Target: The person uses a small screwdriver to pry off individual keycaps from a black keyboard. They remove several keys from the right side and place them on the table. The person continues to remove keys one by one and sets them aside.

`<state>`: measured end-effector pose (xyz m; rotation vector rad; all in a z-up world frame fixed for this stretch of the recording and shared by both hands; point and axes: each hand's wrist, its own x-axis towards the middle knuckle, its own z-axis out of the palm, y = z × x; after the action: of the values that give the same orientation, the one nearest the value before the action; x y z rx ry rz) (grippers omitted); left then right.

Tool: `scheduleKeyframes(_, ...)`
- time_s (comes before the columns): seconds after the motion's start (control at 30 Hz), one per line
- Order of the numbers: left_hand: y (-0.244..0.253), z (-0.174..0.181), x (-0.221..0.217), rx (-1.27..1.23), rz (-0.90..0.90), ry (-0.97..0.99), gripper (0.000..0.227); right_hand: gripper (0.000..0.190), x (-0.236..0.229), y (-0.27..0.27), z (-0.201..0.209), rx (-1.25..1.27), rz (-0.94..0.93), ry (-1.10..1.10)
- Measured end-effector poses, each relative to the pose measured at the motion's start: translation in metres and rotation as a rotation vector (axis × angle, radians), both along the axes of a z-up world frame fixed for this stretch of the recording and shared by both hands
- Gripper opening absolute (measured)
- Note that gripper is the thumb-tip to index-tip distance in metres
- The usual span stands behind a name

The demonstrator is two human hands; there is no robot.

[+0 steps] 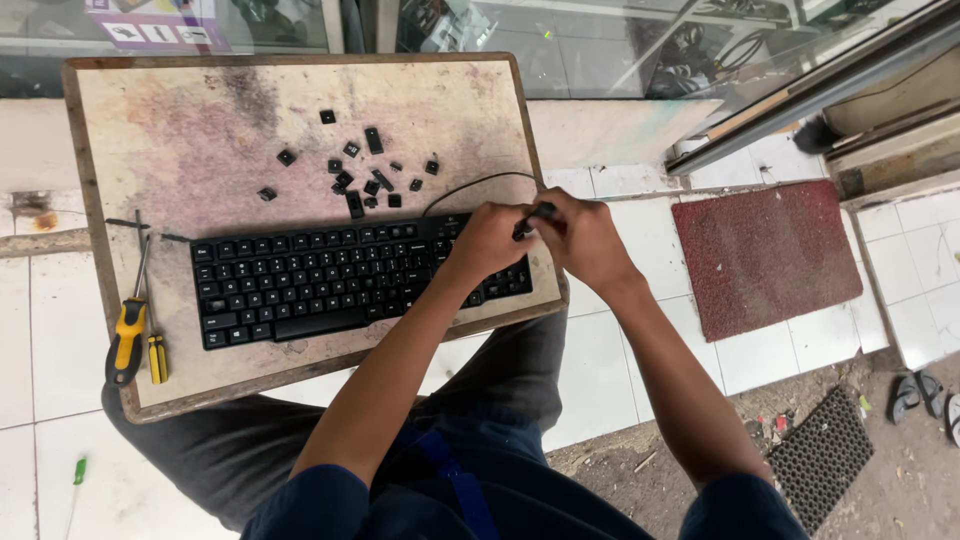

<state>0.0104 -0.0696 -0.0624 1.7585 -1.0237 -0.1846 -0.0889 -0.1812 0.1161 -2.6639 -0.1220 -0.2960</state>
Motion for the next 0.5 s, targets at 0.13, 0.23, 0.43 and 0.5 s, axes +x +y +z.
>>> scheduleKeyframes(0.13, 0.039, 0.052, -0.022, 0.073, 0.023, -0.139, 0.045, 0.025, -0.003, -0.004, 0.000, 0.125, -0.038, 0.039)
scheduleKeyframes(0.23, 0.082, 0.063, -0.037, 0.490, 0.038, -0.356, 0.114, 0.028, -0.014, -0.017, -0.013, 0.213, -0.152, -0.067)
scheduleKeyframes(0.43, 0.102, 0.043, -0.034, 0.388, 0.096, -0.402, 0.100, 0.017, -0.034, 0.007, -0.015, 0.289, -0.076, -0.069)
scheduleKeyframes(0.5, 0.101, 0.026, -0.033, 0.320, 0.154, -0.372, 0.089, 0.017, -0.032, 0.007, -0.011, 0.304, -0.053, -0.106)
